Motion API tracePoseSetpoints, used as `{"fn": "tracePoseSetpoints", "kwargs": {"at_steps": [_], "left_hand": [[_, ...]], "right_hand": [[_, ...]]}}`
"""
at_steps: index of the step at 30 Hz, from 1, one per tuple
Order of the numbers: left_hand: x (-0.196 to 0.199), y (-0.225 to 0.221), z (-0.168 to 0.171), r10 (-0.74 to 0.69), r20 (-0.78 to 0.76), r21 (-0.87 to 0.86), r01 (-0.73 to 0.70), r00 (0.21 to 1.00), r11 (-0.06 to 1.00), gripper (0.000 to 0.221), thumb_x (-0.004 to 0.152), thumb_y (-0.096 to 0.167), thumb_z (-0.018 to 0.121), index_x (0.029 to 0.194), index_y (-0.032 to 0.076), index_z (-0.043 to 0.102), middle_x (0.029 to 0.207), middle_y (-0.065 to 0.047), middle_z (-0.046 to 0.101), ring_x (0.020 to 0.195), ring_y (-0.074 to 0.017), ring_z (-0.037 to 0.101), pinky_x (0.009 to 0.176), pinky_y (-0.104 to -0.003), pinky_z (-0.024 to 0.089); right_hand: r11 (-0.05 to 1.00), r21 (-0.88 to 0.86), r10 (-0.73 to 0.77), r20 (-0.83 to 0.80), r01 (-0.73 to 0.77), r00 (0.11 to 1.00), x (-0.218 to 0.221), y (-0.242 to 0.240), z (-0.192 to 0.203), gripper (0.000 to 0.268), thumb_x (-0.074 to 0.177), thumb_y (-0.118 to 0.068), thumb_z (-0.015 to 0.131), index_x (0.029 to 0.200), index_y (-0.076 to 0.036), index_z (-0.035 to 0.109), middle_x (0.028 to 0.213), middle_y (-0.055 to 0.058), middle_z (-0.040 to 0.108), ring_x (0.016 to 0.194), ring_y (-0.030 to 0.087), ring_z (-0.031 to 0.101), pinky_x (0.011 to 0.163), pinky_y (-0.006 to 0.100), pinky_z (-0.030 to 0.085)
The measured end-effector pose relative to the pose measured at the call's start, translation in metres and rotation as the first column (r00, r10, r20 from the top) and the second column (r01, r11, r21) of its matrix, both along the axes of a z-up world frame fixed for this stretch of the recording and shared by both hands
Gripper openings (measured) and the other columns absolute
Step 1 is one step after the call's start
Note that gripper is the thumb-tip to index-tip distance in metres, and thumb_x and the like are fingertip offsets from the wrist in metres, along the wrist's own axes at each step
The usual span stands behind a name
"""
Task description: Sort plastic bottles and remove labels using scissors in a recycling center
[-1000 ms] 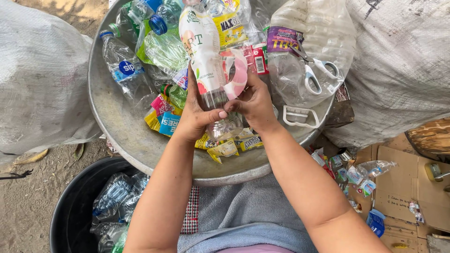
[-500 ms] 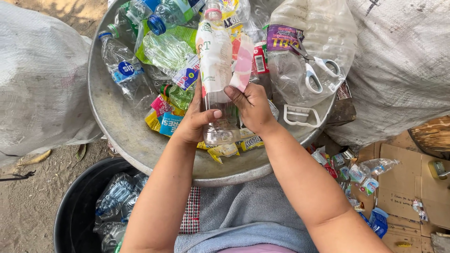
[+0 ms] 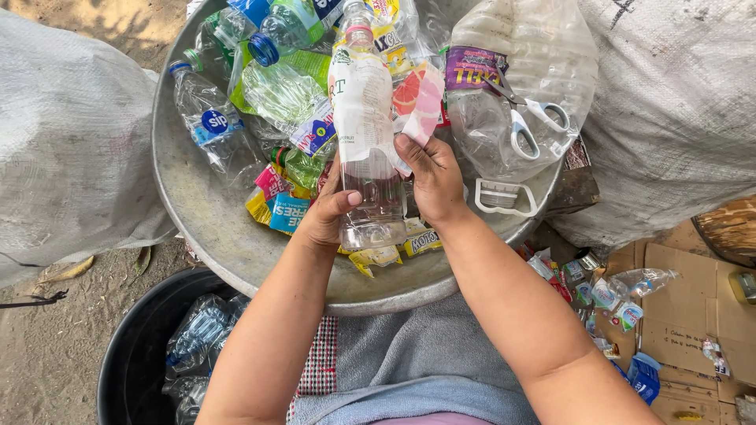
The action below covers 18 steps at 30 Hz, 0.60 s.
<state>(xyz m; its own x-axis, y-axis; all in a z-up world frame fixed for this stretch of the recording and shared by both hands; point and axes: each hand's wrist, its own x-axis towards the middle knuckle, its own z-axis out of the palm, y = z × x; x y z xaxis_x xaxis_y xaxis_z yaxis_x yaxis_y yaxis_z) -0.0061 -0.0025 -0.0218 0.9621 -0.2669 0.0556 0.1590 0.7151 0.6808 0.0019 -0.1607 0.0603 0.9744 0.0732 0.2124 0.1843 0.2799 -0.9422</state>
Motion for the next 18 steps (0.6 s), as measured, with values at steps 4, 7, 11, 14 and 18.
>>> {"fn": "tracePoseSetpoints", "kwargs": {"at_steps": [4, 7, 11, 14, 18], "left_hand": [[0.004, -0.004, -0.008, -0.005, 0.002, -0.01, 0.005, 1.0, 1.0, 0.109, 0.072, 0.011, 0.076, 0.166, 0.014, 0.021, 0.135, -0.024, 0.059, 0.122, -0.0365, 0.06, 0.102, -0.057, 0.051], [0.004, -0.011, 0.0, 0.053, 0.122, 0.114, -0.067, 0.991, 0.991, 0.13, 0.065, 0.016, 0.087, 0.167, 0.02, 0.006, 0.148, -0.026, 0.047, 0.129, -0.0401, 0.051, 0.107, -0.058, 0.047], [0.015, 0.018, -0.003, 0.223, 0.304, 0.215, -0.295, 0.926, 0.931, 0.147, 0.058, 0.016, 0.098, 0.166, 0.03, -0.001, 0.158, -0.029, 0.04, 0.138, -0.043, 0.05, 0.114, -0.059, 0.046], [0.024, 0.045, -0.014, 0.312, 0.372, 0.226, -0.411, 0.874, 0.883, 0.152, 0.06, 0.01, 0.102, 0.165, 0.037, -0.005, 0.169, -0.026, 0.029, 0.148, -0.0446, 0.045, 0.121, -0.056, 0.044], [0.022, 0.042, -0.008, 0.336, 0.513, 0.348, -0.549, 0.79, 0.759, 0.169, 0.052, 0.017, 0.111, 0.165, 0.03, -0.013, 0.178, -0.024, 0.009, 0.163, -0.038, 0.018, 0.135, -0.05, 0.019]], "right_hand": [[0.998, 0.048, -0.029, -0.053, 0.032, 0.998, 0.005, -0.003, -0.009, 0.037, 0.107, -0.029, 0.058, 0.073, -0.015, 0.059, 0.062, -0.001, 0.051, 0.063, 0.007, 0.047, 0.067, 0.024, 0.041], [0.998, -0.001, -0.057, -0.084, 0.057, 0.995, 0.011, -0.015, -0.03, 0.037, 0.108, -0.033, 0.058, 0.076, -0.015, 0.063, 0.061, -0.001, 0.054, 0.062, 0.007, 0.051, 0.067, 0.025, 0.044], [0.829, -0.506, -0.266, 0.018, 0.238, 0.964, 0.017, -0.058, -0.038, 0.027, 0.102, -0.035, 0.069, 0.093, -0.011, 0.067, 0.078, 0.009, 0.067, 0.075, 0.022, 0.061, 0.074, 0.036, 0.05], [0.441, -0.737, -0.472, 0.296, 0.513, 0.831, 0.025, -0.11, -0.034, 0.022, 0.096, -0.022, 0.077, 0.106, -0.005, 0.067, 0.095, 0.018, 0.069, 0.082, 0.038, 0.069, 0.075, 0.046, 0.054], [-0.017, -0.915, -0.457, 0.365, 0.403, 0.811, 0.056, -0.189, -0.075, 0.039, 0.083, -0.026, 0.09, 0.111, -0.005, 0.073, 0.106, 0.017, 0.067, 0.098, 0.044, 0.069, 0.088, 0.052, 0.053]]}}
